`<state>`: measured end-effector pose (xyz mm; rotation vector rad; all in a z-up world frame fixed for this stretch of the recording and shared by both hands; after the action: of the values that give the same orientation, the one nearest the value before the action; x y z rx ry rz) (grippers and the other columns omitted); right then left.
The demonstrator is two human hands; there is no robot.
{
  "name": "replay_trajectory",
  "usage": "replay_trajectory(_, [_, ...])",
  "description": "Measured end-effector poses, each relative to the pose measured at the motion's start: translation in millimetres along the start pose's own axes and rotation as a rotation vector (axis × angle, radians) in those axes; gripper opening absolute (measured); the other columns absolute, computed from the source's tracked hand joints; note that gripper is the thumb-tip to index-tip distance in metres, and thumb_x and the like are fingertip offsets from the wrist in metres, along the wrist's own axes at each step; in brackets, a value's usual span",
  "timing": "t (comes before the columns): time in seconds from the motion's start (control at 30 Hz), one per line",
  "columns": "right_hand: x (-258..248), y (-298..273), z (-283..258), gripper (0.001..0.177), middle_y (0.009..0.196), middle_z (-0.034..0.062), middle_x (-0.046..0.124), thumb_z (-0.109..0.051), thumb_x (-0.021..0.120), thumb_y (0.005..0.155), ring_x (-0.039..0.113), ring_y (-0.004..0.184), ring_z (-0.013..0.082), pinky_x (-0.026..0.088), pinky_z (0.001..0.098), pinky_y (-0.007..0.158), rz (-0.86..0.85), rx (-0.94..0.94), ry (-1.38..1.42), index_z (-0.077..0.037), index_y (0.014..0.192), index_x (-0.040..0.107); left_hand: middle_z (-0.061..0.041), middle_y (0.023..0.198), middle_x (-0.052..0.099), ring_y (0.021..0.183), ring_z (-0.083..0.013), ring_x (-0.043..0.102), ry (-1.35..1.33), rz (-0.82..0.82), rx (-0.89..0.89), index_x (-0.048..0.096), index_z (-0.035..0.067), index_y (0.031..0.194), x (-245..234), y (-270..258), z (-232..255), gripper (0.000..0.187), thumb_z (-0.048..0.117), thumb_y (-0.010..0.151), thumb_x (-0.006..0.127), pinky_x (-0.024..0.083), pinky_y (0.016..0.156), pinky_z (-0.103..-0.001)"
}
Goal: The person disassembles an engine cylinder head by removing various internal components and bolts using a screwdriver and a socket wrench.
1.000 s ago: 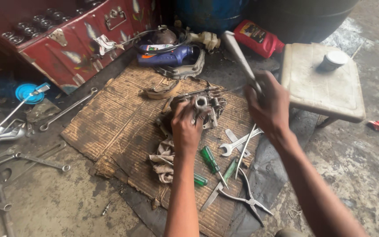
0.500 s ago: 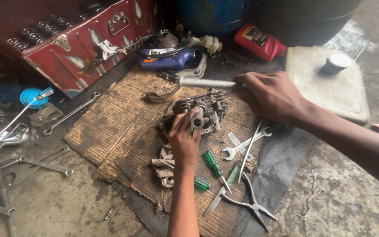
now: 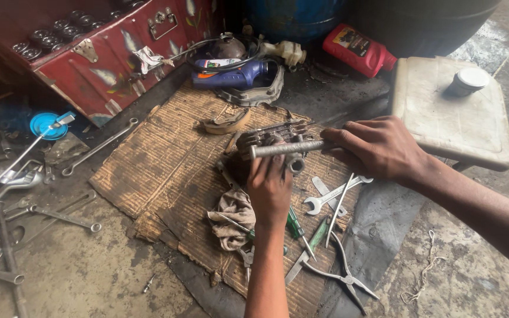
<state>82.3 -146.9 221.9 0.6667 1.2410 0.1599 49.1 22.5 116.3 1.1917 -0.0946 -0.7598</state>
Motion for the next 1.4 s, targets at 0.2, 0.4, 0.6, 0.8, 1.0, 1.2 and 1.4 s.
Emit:
replay_trajectory(0.2, [-2, 3, 11, 0.02, 0.087, 0.0093, 0.077, -0.021, 0.068, 0.101, 0.062, 0.05, 0.0143, 0.045, 0.0312, 0.039, -0.011, 0.127, -0.024, -0.004, 0.111, 0.067, -0.016, 0.107, 0.077, 0.094, -0.0252, 0.073, -0.074, 0.0, -0.149, 0.07, -0.001, 0.12, 4, -4, -17, 0.023, 0.007, 0.098, 0.072, 0.064, 0.078, -0.032])
replay_trajectory(0.4, [-11, 15, 4, 0.028, 0.087, 0.0083, 0.076, -0.025, 0.072, 0.096, 0.069, 0.059, 0.018, 0.05, 0.033, 0.046, 0.021, 0.16, -0.017, -0.005, 0.114, 0.069, -0.016, 0.115, 0.076, 0.106, -0.0252, 0.072, -0.051, 0.003, -0.072, 0.07, 0.001, 0.122, 12, -10, -21, 0.024, 0.004, 0.098, 0.071, 0.065, 0.085, -0.034])
replay_trajectory(0.6, [1, 8, 1, 0.02, 0.088, 0.0086, 0.076, -0.022, 0.068, 0.101, 0.066, 0.056, 0.0145, 0.048, 0.0305, 0.043, 0.028, 0.045, -0.002, -0.003, 0.107, 0.066, -0.01, 0.116, 0.077, 0.116, -0.0233, 0.069, 0.015, 0.027, -0.225, 0.071, 0.007, 0.124, 29, -16, -41, 0.023, 0.009, 0.1, 0.073, 0.061, 0.096, -0.033])
replay_trajectory(0.8, [27, -33, 10, 0.019, 0.068, 0.0025, 0.062, -0.023, 0.065, 0.1, 0.055, 0.051, 0.0128, 0.043, 0.0301, 0.042, -0.001, -0.016, -0.025, -0.005, 0.102, 0.06, -0.01, 0.134, 0.071, 0.134, -0.027, 0.059, -0.128, -0.071, -0.13, 0.059, 0.006, 0.142, 20, -26, -31, 0.051, 0.007, 0.094, 0.076, 0.048, 0.115, -0.042])
replay_trajectory(1.0, [51, -58, 1, 0.017, 0.067, 0.0016, 0.055, -0.025, 0.059, 0.1, 0.053, 0.053, 0.016, 0.045, 0.0339, 0.048, -0.01, -0.241, -0.069, -0.009, 0.095, 0.057, -0.002, 0.13, 0.074, 0.131, -0.0231, 0.059, 0.098, -0.126, -0.148, 0.066, 0.017, 0.133, 23, -25, -50, 0.06, 0.0, 0.077, 0.079, 0.046, 0.112, -0.043])
replay_trajectory(1.2, [53, -63, -2, 0.029, 0.06, 0.0021, 0.051, -0.034, 0.051, 0.101, 0.047, 0.044, 0.0168, 0.044, 0.0348, 0.042, -0.013, -0.125, 0.043, -0.01, 0.084, 0.053, 0.0, 0.133, 0.072, 0.131, -0.0221, 0.06, 0.01, -0.061, -0.167, 0.064, 0.019, 0.134, 22, -26, -52, 0.059, 0.0, 0.08, 0.081, 0.045, 0.114, -0.043])
replay_trajectory(1.4, [75, -62, 6, 0.028, 0.055, 0.0006, 0.052, -0.03, 0.053, 0.106, 0.049, 0.042, 0.013, 0.044, 0.0329, 0.038, -0.278, 0.003, -0.156, -0.01, 0.087, 0.057, -0.001, 0.138, 0.071, 0.136, -0.0229, 0.057, -0.033, -0.08, -0.003, 0.062, 0.019, 0.14, 18, -15, -48, 0.059, -0.004, 0.088, 0.076, 0.046, 0.116, -0.04])
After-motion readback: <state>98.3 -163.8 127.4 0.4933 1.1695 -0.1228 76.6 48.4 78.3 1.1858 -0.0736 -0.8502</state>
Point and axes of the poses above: each hand's wrist, its own y-axis towards the middle knuckle, its own x-axis out of the palm, z = x × y, the point moved 7 cm from there along y, towards the middle knuckle
